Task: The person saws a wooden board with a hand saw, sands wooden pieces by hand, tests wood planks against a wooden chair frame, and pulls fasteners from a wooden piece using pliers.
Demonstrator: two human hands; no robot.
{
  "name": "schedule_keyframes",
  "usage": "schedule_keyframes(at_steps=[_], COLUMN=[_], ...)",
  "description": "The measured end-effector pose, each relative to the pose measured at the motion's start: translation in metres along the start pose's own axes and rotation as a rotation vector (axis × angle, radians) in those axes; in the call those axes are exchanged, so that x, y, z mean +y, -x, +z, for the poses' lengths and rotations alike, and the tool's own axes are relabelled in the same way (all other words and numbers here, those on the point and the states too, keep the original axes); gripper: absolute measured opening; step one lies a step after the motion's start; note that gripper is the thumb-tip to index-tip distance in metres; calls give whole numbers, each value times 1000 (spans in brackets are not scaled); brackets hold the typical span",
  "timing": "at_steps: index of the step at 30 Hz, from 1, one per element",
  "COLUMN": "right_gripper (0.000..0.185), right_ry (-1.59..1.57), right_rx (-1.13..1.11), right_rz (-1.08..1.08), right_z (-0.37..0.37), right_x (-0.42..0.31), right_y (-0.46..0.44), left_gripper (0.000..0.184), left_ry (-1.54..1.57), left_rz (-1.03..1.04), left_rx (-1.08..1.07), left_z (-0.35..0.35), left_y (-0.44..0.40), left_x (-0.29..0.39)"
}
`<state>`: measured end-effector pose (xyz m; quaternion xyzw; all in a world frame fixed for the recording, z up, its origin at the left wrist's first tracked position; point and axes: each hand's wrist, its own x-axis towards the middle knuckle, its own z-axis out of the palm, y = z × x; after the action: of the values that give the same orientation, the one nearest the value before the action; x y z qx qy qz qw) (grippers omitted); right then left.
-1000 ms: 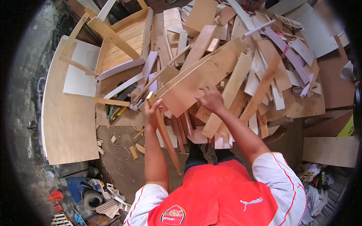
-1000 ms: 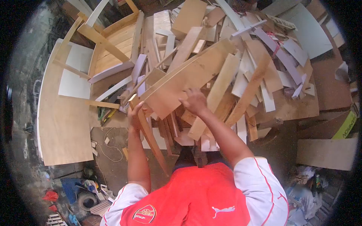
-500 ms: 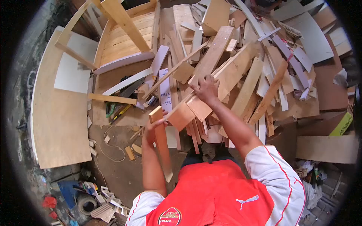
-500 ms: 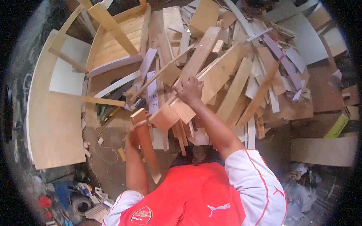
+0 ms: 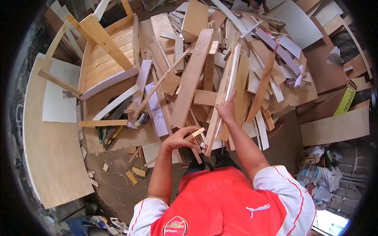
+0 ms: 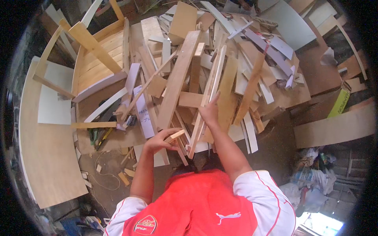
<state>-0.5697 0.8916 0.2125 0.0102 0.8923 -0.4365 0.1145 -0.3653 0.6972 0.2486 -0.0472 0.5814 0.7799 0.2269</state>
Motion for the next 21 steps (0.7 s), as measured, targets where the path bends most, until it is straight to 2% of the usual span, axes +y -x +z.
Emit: schedule_keyframes(at_steps=[2,4,5,8,11,14,15,19,20,21], right_gripper=[105,94,78,69,64,60,61,69,70,69], right_ry=[23,-13,-29,-103,-175,-330,-418,-539,-377,-400], right_rx=[68,139,76,59,82,49,-28,41,66,64], right_rz=[-39,-103,5,-87,-62,-135,-118,-148,-162,-134], right_z=[1,-9,-18,-18,-30,-50,-67,-131,-152,-187], right_x=[39,44,48,83,88,101,93,88,97,52], right_y=[-19,-20,-20,-37,-34,-39,-37,-63,-86,-76], left_gripper=[83,81,80,77,73,67,67,68,68,69], left_ry=[0,51,74,167,126,120,145,226,246,163], left_rz=[-50,-84,-101,-128,-75,-73,-54,23,39,10], left_rx=[-16,7,18,92,139,197,218,253,254,261], left_z=[3,8,10,21,25,38,40,48,50,52], left_y=[-7,-10,-11,-10,-17,-22,-25,-48,-55,-62], left_x=[-3,-3,-3,5,1,14,14,11,12,12])
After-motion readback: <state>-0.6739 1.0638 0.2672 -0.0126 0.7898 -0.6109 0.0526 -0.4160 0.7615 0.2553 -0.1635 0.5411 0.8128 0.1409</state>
